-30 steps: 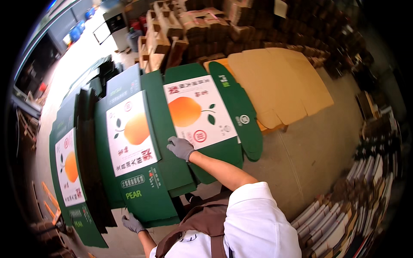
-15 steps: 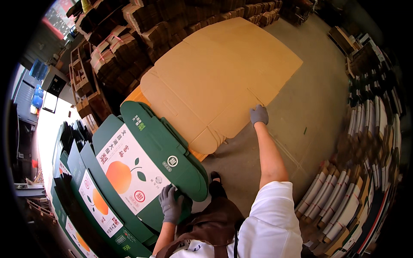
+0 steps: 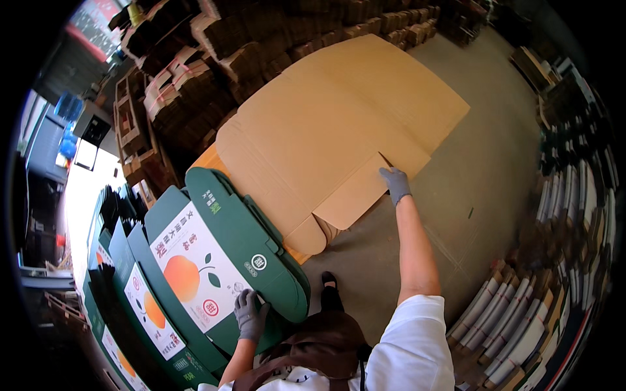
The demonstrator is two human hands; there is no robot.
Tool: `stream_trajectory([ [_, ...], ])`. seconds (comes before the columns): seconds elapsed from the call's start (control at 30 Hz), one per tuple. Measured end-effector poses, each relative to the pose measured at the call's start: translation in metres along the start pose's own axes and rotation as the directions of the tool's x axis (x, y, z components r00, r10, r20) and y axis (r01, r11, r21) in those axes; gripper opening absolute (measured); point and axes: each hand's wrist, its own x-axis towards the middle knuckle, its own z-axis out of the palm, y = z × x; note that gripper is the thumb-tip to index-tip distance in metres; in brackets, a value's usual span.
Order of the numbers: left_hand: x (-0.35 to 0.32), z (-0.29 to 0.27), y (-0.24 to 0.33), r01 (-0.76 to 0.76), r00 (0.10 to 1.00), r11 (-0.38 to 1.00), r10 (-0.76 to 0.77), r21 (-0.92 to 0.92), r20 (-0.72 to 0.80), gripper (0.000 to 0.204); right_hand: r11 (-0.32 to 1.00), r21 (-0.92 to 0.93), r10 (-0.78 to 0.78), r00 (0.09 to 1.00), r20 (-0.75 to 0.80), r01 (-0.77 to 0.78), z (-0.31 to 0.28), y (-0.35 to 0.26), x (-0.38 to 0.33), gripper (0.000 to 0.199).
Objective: The person repeatedly picks up flat green cardboard boxes printed with a pear graphic and stacks them on a growing pile. The person wears gloves and handles the boxes by hand in a warehouse setting.
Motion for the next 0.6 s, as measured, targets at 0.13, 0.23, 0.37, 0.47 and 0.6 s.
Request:
stream_trajectory([
  [0.13, -0.01, -0.013, -0.011, 0.008, 1.0, 1.0, -0.008, -0.006, -0.026, 0.058, 0.832, -0.391, -0.453, 0.888, -0.071, 0.393, 0.043, -0.09, -0.062, 0.044],
  [0.23, -0.016, -0.015, -0.024, -0.007, 0.999, 1.0, 0.006, -0.024, -0.036, 0.059, 0.696, -0.375, -0.624, 0.774, 0.107, 0.612, 0.095, -0.213, -0.168, 0.034],
  [0.37, -0.022, -0.029, -0.046, -0.033, 0.999, 0.952, 0.018, -0.303, -0.051, 0.052, 0.638, -0.204, -0.678, 0.668, 0.308, 0.742, 0.171, -0.307, -0.314, 0.022],
  [0.47, -0.026, -0.067, -0.075, 0.087, 0.991, 0.545, -0.136, -0.834, 0.014, 0.049, 0.219, -0.254, -0.793, 0.324, 0.517, 0.942, 0.225, -0.307, -0.399, 0.014],
  [0.6, -0.066, -0.163, -0.142, 0.054, 0.962, -0.365, -0.229, -0.93, 0.145, 0.077, -0.264, -0.222, -0.655, -0.006, 0.756, 0.939, 0.317, -0.246, -0.501, 0.022],
])
